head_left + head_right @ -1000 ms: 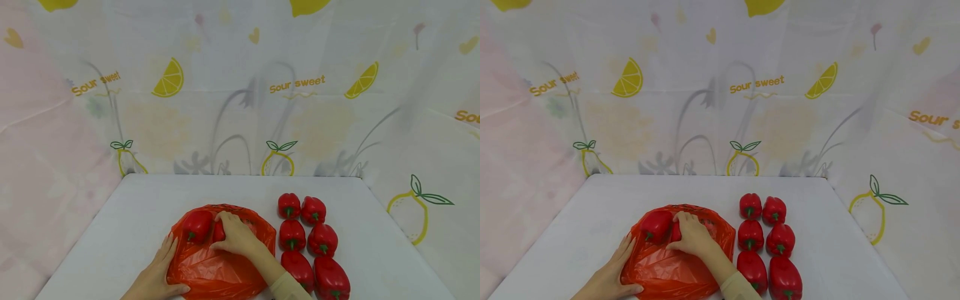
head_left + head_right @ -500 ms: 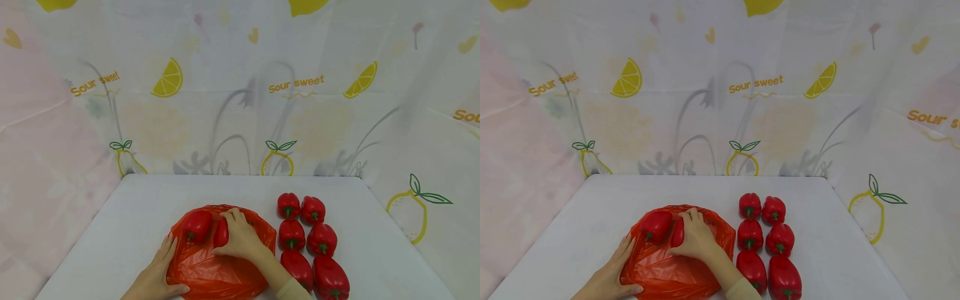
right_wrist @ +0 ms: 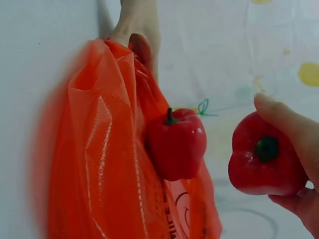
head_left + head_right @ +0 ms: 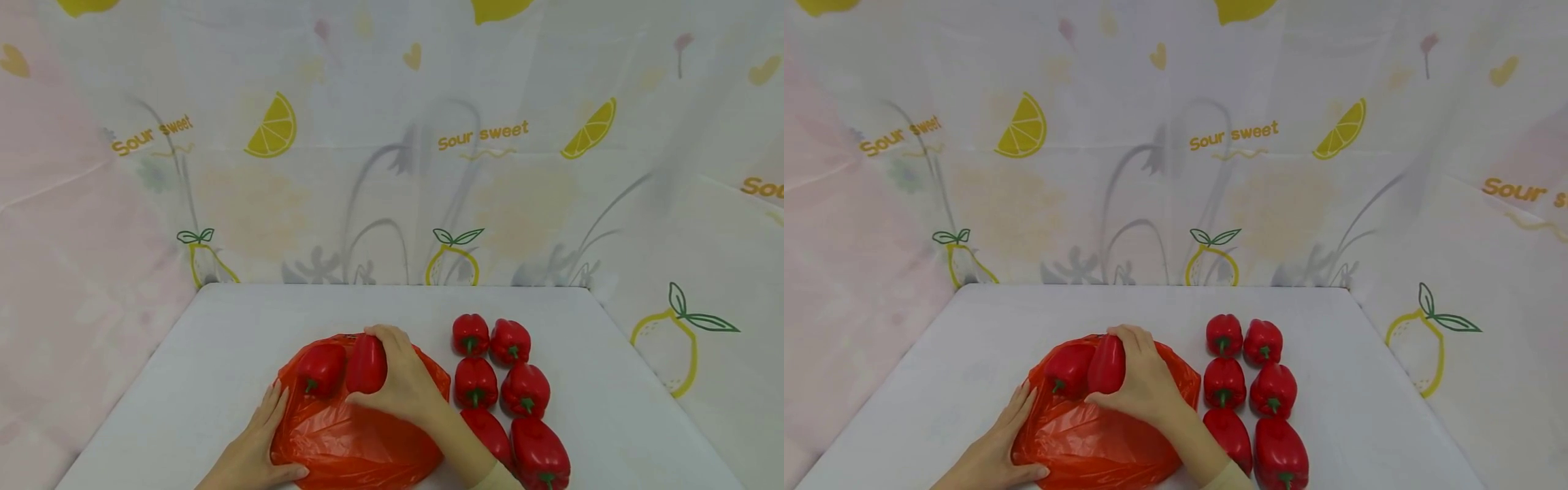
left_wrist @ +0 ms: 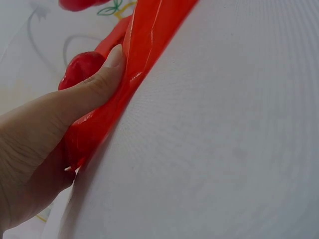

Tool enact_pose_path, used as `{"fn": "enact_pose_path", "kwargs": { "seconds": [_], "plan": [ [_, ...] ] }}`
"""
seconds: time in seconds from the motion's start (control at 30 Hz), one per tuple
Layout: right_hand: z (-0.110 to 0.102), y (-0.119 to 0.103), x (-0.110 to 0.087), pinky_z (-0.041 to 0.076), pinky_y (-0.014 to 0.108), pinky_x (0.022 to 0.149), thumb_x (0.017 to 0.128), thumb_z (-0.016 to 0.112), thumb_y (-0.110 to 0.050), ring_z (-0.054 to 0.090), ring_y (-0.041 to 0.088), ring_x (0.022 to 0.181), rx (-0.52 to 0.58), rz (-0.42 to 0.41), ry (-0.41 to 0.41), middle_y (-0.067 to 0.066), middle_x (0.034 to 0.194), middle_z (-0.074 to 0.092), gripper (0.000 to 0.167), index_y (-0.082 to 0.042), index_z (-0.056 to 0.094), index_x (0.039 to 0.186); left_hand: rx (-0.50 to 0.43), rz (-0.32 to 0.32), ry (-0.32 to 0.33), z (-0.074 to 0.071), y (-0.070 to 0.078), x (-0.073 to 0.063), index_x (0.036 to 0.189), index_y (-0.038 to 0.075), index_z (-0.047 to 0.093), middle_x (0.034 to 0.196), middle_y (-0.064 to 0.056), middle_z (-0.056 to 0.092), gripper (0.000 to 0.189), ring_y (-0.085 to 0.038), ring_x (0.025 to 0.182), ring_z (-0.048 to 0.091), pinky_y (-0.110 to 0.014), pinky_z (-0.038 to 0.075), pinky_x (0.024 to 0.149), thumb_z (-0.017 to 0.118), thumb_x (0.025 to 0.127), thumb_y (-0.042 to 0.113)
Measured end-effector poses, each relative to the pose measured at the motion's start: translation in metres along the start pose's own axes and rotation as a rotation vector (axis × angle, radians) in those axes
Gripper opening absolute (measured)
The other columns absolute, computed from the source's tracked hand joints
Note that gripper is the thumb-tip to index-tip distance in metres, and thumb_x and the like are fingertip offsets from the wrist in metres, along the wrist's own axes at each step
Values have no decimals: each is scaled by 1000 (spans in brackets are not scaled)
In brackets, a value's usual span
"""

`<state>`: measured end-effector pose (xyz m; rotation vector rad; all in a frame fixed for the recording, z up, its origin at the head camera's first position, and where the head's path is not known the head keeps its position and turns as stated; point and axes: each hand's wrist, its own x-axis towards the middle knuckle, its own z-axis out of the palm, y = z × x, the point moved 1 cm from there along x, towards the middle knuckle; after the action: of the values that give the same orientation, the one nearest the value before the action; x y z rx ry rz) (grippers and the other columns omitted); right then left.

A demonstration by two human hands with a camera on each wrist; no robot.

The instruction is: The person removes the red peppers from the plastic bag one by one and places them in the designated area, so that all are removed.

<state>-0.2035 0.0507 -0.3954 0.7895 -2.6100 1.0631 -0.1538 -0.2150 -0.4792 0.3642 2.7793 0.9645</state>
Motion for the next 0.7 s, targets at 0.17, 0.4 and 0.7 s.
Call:
{"fn": "enact_pose_path", "kwargs": {
  "seconds": [0.17,0.4,0.7],
  "plan": [
    [-5,-2,-1,54,30,79,66,89,-36,47,15,117,25,-42,46,-2,134,44,90,-16,38,138,5,11,5,0,-1,0,153,-1,10,159,-23,1,127,-50,139,15,-61,50,81,79,65,59],
    [-13,-2,-4,54,31,82,65,91,-29,44,14,121,101,-142,108,-3,136,42,91,-14,38,138,-3,-14,3,1,0,0,153,0,11,159,-22,2,128,-49,139,17,-60,50,80,80,63,60],
    [-28,-2,-6,53,31,83,65,91,-21,45,16,121,171,-192,120,-2,137,42,92,-17,36,139,12,-14,8,1,0,0,153,0,12,159,-22,3,129,-50,139,17,-62,49,80,79,62,63]
  ]
}}
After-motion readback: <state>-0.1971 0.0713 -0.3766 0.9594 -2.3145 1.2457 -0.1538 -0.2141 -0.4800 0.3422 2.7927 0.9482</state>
